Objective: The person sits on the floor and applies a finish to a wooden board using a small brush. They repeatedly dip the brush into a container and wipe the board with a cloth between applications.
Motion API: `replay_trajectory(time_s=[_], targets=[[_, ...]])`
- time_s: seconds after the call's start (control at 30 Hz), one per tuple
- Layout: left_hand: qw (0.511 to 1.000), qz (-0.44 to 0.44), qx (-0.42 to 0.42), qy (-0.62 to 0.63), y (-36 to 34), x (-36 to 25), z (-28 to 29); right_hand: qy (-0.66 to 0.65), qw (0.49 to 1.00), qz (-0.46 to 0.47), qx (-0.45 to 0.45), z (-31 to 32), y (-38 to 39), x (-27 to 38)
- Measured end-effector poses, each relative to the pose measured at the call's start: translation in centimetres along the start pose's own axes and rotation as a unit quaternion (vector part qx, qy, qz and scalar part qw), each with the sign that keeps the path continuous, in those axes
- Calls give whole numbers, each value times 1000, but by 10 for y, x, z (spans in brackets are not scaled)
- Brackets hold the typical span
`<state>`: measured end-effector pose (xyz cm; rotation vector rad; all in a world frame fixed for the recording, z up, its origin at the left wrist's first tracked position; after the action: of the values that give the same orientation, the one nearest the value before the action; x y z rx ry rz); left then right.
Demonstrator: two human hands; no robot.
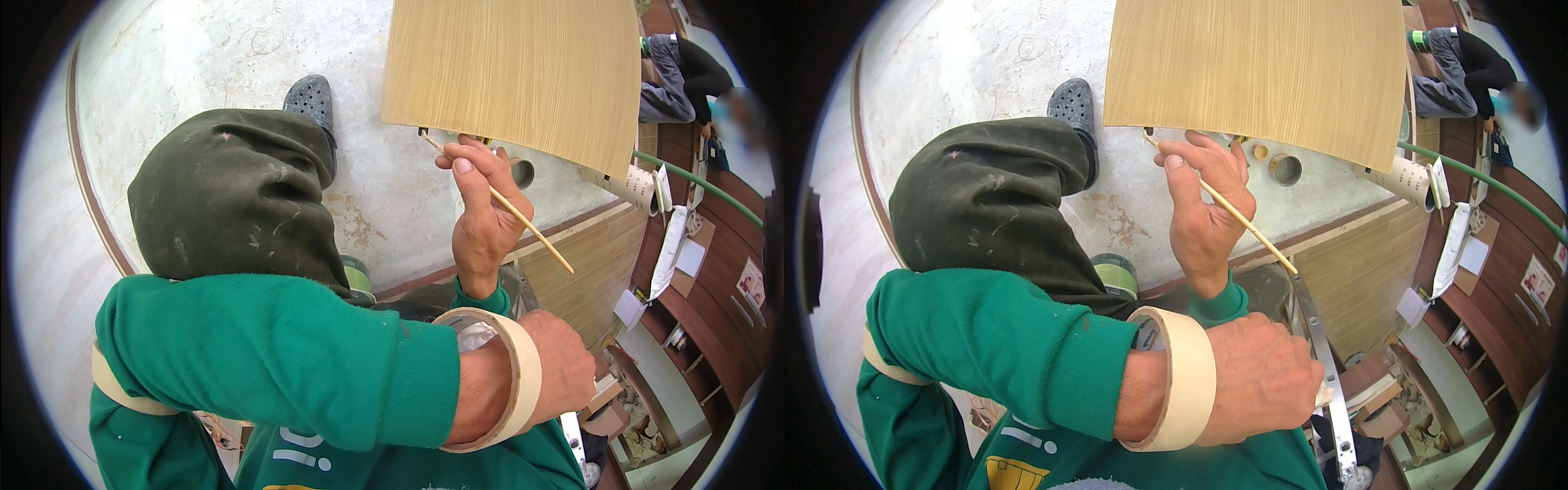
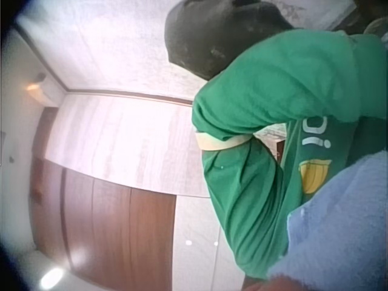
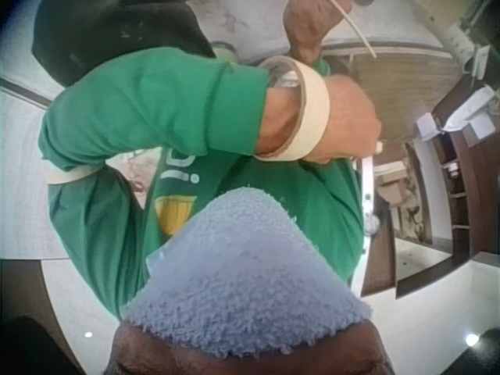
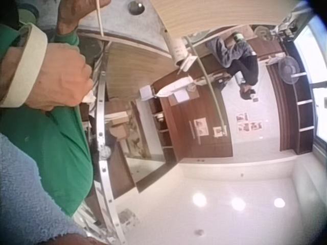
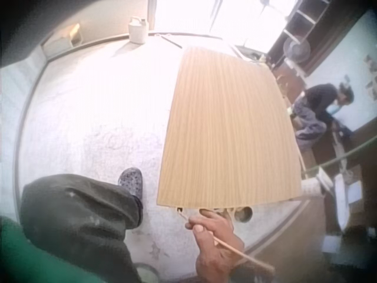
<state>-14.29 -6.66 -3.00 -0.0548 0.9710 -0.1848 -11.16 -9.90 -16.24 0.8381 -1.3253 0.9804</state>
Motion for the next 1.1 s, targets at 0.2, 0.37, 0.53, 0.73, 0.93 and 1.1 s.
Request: replay_trajectory(time_s=[0.2, 0.37, 0.53, 0.73, 0.93, 1.1], targets=[[1000, 13, 11, -9, 0, 0, 1, 14, 1000, 0, 2, -1, 0, 3], [1000, 12, 17, -3, 1, 0, 2, 7, 1000, 2, 2, -4, 0, 3], [1000, 5, 12, 8, 1, 0, 2, 24, 1000, 4, 6, -4, 0, 3], [1000, 8, 19, -1, 1, 0, 3, 8, 1000, -7, -1, -5, 0, 3], [1000, 13, 2, 3, 2, 0, 1, 28, 1000, 1, 1, -6, 1, 3], [999, 33, -35, 5, 5, 0, 0, 1, 1000, -10, -28, 6, 1, 5]])
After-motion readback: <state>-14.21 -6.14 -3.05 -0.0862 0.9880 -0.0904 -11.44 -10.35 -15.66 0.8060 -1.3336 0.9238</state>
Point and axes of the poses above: each hand's wrist, its own y-axis away from the middle knuckle, its own z-axis out of the back of the hand, x = y × z, the point moved 4 cm from there along -y, towards the middle knuckle, and after that the axes turned 15 degrees about -y, right-handed, at the moved point
